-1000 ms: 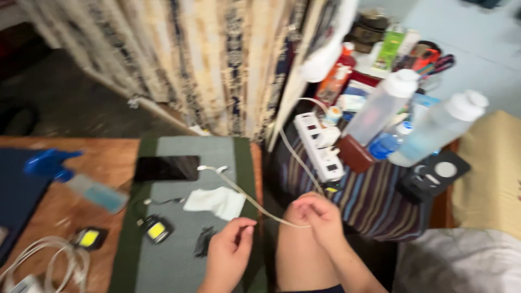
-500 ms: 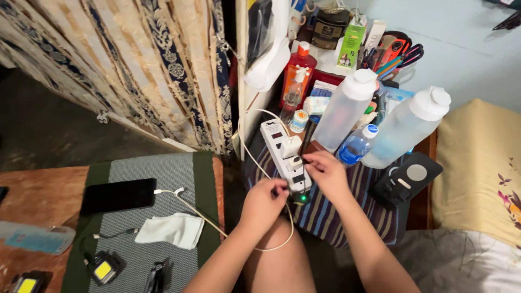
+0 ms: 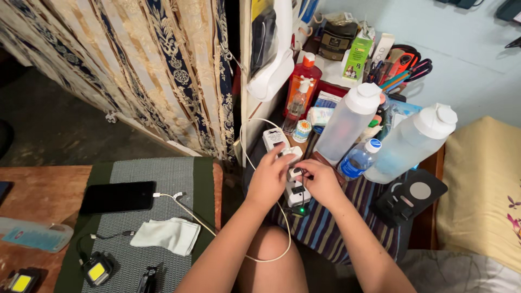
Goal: The person sits at a low table and connects electronic devices to chargers. They plug a power bank and a phone into a power strip, arrange charging cables and adapters, plug small LED lights in to charge, and wipe the devices with a tissue between connections.
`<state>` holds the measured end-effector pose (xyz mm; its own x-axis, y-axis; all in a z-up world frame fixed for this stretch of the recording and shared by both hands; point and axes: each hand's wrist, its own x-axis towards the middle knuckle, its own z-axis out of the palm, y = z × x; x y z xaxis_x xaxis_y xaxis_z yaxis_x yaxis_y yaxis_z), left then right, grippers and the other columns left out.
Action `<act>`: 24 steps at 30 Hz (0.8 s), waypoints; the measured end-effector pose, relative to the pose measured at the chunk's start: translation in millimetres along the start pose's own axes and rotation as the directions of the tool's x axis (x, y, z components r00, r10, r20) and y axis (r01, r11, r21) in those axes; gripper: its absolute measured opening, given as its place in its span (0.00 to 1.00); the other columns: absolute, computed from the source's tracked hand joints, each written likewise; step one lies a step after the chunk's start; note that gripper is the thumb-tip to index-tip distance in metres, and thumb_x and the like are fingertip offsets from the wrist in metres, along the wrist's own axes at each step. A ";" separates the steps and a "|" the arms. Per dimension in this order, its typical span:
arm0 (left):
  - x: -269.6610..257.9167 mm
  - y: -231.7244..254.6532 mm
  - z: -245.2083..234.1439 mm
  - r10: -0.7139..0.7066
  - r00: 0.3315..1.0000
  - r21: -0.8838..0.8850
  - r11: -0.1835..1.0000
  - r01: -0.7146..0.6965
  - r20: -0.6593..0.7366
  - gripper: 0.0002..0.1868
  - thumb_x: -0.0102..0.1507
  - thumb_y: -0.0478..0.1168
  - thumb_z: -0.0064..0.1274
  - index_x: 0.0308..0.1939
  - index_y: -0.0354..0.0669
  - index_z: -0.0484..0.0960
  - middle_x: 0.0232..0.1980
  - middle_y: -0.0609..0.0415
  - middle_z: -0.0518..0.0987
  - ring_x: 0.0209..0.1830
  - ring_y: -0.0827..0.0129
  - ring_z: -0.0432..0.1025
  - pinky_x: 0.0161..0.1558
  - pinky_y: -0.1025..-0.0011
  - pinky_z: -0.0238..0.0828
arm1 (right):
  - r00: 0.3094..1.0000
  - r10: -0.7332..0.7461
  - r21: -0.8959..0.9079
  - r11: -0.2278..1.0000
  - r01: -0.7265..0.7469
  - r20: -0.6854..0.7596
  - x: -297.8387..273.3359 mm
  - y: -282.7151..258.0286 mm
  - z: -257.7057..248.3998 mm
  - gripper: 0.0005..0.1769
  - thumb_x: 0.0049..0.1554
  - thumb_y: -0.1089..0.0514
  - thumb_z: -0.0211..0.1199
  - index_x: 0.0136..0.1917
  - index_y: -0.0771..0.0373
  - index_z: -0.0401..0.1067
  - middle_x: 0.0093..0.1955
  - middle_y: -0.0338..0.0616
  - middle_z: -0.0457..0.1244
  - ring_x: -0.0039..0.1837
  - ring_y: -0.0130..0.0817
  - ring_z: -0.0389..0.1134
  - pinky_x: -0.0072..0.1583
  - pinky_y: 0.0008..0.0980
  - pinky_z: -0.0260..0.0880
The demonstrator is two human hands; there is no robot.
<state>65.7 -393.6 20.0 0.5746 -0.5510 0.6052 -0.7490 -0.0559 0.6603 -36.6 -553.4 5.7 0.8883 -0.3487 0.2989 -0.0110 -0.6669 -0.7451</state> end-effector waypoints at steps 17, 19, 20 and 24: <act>1.4 0.0 -4.5 -0.005 0.992 0.257 0.966 -0.027 0.125 0.31 0.55 0.28 0.49 0.59 0.62 0.81 0.66 0.60 0.76 0.55 0.61 0.75 0.53 0.58 0.68 | 0.978 -0.178 -0.139 0.972 0.191 0.106 11.8 7.0 -8.5 0.20 0.48 0.67 0.69 0.55 0.66 0.75 0.52 0.52 0.69 0.55 0.53 0.69 0.56 0.42 0.70; -0.8 1.1 -4.6 -0.043 0.989 0.262 0.965 0.004 0.144 0.30 0.56 0.29 0.49 0.59 0.62 0.81 0.67 0.60 0.75 0.54 0.60 0.76 0.50 0.57 0.69 | 0.974 -0.191 -0.159 0.965 0.210 0.122 12.1 6.7 -9.9 0.20 0.48 0.67 0.69 0.55 0.66 0.75 0.52 0.52 0.69 0.55 0.53 0.69 0.56 0.43 0.70; -0.3 0.4 -5.3 -0.065 0.985 0.267 0.963 0.020 0.161 0.29 0.56 0.30 0.49 0.59 0.62 0.80 0.67 0.60 0.75 0.54 0.60 0.76 0.48 0.57 0.69 | 0.969 -0.214 -0.167 0.958 0.233 0.124 12.7 6.2 -10.2 0.19 0.48 0.66 0.69 0.55 0.66 0.74 0.52 0.52 0.69 0.55 0.53 0.69 0.56 0.43 0.70; 1.0 2.6 -8.1 -0.053 0.986 0.274 0.962 0.008 0.156 0.30 0.56 0.30 0.48 0.60 0.64 0.80 0.68 0.60 0.75 0.50 0.57 0.78 0.44 0.58 0.74 | 0.978 -0.160 -0.187 0.965 0.183 0.130 13.6 -1.3 -11.0 0.20 0.47 0.67 0.69 0.55 0.65 0.75 0.51 0.52 0.69 0.55 0.53 0.69 0.55 0.43 0.70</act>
<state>67.0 -387.5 26.0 0.5551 -0.6703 0.4925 -0.8059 -0.2868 0.5180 -29.5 -564.5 17.3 0.9308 -0.1487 0.3340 0.0659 -0.8304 -0.5532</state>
